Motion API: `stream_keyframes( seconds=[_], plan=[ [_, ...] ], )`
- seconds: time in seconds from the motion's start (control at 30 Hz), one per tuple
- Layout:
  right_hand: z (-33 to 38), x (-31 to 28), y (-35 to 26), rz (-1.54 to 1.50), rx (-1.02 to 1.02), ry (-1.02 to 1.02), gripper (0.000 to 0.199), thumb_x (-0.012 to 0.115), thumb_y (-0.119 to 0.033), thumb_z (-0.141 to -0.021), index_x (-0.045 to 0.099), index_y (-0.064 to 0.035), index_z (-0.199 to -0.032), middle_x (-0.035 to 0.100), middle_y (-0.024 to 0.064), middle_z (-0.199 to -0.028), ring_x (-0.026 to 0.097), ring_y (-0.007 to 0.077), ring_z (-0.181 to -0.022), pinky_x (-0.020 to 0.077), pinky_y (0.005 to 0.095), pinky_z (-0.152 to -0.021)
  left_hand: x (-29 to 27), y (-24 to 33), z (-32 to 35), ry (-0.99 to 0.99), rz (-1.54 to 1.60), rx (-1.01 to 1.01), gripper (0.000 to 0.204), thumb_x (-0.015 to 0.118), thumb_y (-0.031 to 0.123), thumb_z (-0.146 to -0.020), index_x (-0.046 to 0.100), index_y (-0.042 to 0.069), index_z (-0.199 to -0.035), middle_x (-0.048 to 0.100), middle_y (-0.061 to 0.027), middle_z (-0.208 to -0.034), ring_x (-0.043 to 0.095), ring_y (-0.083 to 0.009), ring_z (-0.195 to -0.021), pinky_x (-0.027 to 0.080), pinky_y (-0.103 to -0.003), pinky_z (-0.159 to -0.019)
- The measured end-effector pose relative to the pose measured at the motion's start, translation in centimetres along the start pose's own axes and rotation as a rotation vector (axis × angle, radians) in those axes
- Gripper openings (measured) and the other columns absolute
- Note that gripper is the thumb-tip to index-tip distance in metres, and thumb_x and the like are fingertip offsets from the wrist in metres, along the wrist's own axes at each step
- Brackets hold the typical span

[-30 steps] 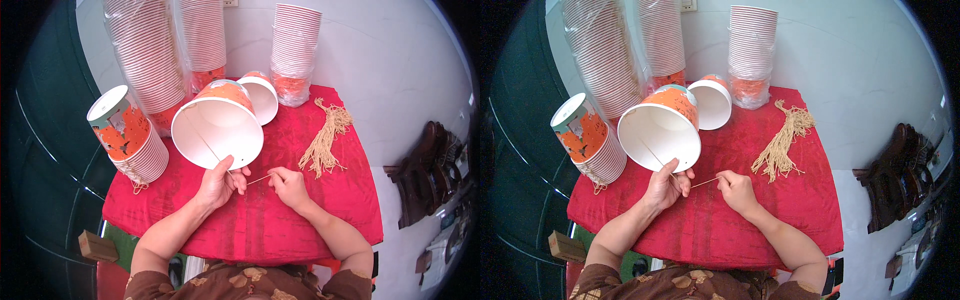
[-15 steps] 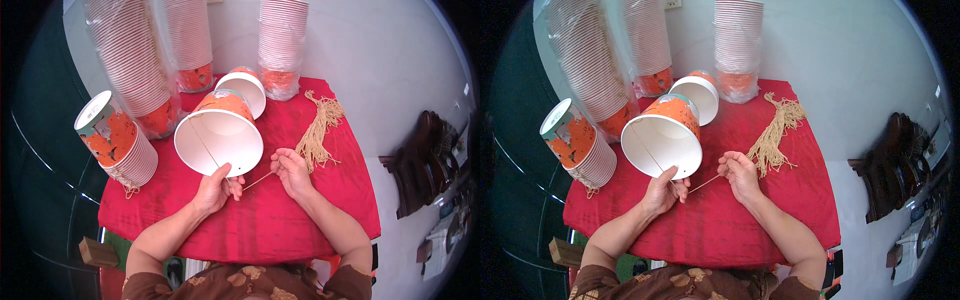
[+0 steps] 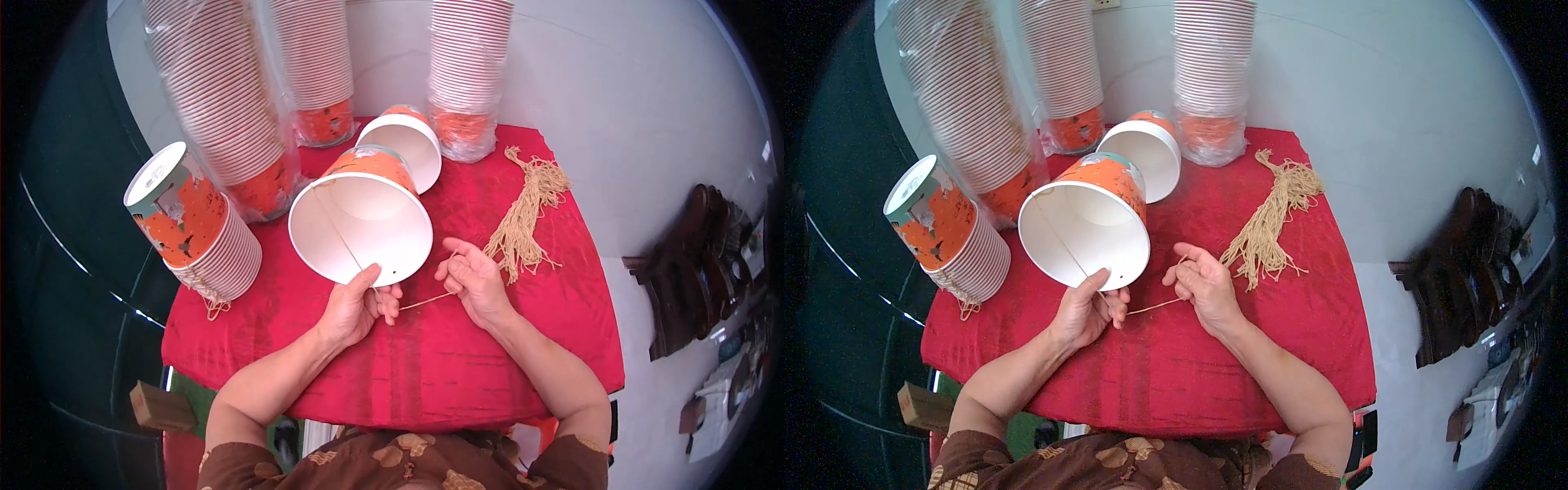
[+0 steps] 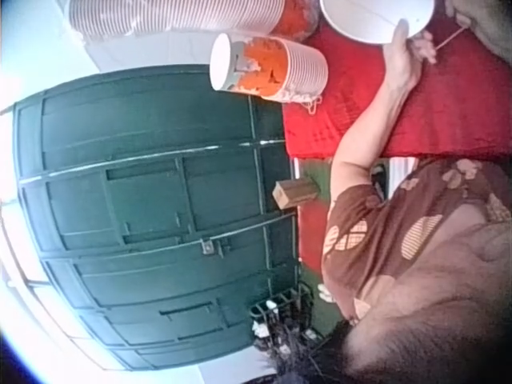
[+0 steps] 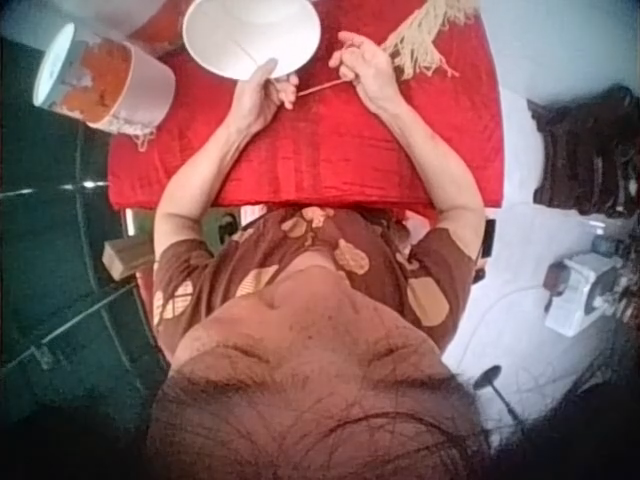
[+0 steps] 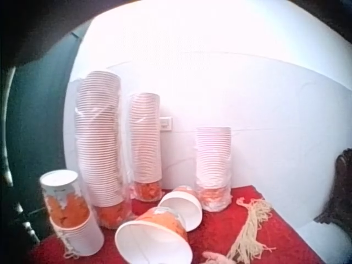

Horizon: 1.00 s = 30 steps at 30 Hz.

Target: Attaching string handles to paper buckets by threading them through pre-drilled holes.

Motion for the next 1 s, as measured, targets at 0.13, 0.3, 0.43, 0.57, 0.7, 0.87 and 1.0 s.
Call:
stream_keyframes(
  seconds=[0.13, 0.3, 0.43, 0.57, 0.7, 0.87, 1.0],
  plan=[
    [0.2, 0.3, 1.3, 0.027, 0.090, -0.041, 0.025, 0.056, -0.007, -0.096, 0.053, 0.0028, -0.118, 0.064, 0.0084, -0.085, 0.046, 0.0063, -0.064, 0.0385, 0.0189, -0.059, 0.1, 0.1, 0.0, -0.011, 0.006, -0.010, 0.032, 0.048, 0.030, -0.102, 0.056, 0.002, -0.088, 0.065, -0.0174, -0.084, 0.066, -0.0230, -0.061, 0.056, -0.032, -0.051],
    [0.7, 0.9, 1.9, 0.106, 0.132, -0.060, 0.014, 0.058, -0.007, -0.095, 0.062, 0.0018, -0.105, 0.065, 0.0064, -0.084, 0.047, 0.0055, -0.063, 0.0389, 0.0184, -0.060, 0.3, -0.1, 0.2, -0.053, 0.032, -0.013, 0.034, 0.047, 0.031, -0.102, 0.056, 0.002, -0.086, 0.065, -0.0198, -0.085, 0.067, -0.0241, -0.064, 0.058, -0.032, -0.053],
    [1.3, 1.8, 1.4, 0.292, 0.015, -0.086, 0.014, 0.060, -0.011, -0.096, 0.064, 0.0006, -0.103, 0.065, 0.0050, -0.081, 0.049, 0.0061, -0.065, 0.0403, 0.0189, -0.060, 0.2, -0.6, 0.1, -0.041, 0.034, -0.045, 0.041, 0.045, 0.037, -0.101, 0.058, 0.003, -0.082, 0.065, -0.0214, -0.086, 0.067, -0.0272, -0.066, 0.057, -0.035, -0.055],
    [2.1, 3.7, 1.0, 0.386, -0.071, -0.127, 0.013, 0.056, -0.011, -0.098, 0.063, 0.0002, -0.100, 0.065, 0.0029, -0.084, 0.053, 0.0056, -0.071, 0.0443, 0.0206, -0.065, 1.1, -1.6, 0.2, -0.107, 0.150, -0.149, 0.057, 0.037, 0.048, -0.101, 0.060, 0.001, -0.079, 0.066, -0.0253, -0.089, 0.067, -0.0331, -0.074, 0.059, -0.039, -0.062],
    [2.9, 5.2, 0.5, 0.494, -0.127, -0.191, 0.014, 0.053, -0.009, -0.100, 0.060, 0.0012, -0.093, 0.062, 0.0023, -0.084, 0.055, 0.0073, -0.074, 0.0468, 0.0235, -0.068, 1.5, -2.4, 0.7, -0.180, 0.208, -0.229, 0.069, 0.028, 0.053, -0.100, 0.062, 0.000, -0.073, 0.066, -0.0275, -0.090, 0.067, -0.0352, -0.074, 0.058, -0.041, -0.063],
    [3.4, 5.8, -0.6, 0.663, -0.226, -0.144, 0.013, 0.054, -0.007, -0.098, 0.058, 0.0020, -0.090, 0.060, 0.0046, -0.080, 0.057, 0.0111, -0.075, 0.0469, 0.0260, -0.068, 2.2, -3.2, 1.3, -0.246, 0.278, -0.321, 0.073, 0.026, 0.053, -0.098, 0.062, -0.001, -0.066, 0.065, -0.0295, -0.087, 0.066, -0.0365, -0.072, 0.056, -0.043, -0.061],
    [4.0, 6.6, -3.1, 0.874, -0.520, -0.096, 0.009, 0.060, -0.004, -0.092, 0.058, 0.0022, -0.085, 0.058, 0.0114, -0.077, 0.059, 0.0237, -0.073, 0.0475, 0.0339, -0.066, 2.4, -3.6, 1.3, -0.238, 0.269, -0.336, 0.072, 0.027, 0.054, -0.098, 0.062, -0.001, -0.065, 0.065, -0.0299, -0.087, 0.066, -0.0367, -0.070, 0.056, -0.043, -0.061]
  ],
)
Point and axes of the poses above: each hand's wrist, its own z-axis away from the middle knuckle, its own x-axis out of the palm, y = z × x, the point moved 10 cm from there along -z, towards the middle knuckle
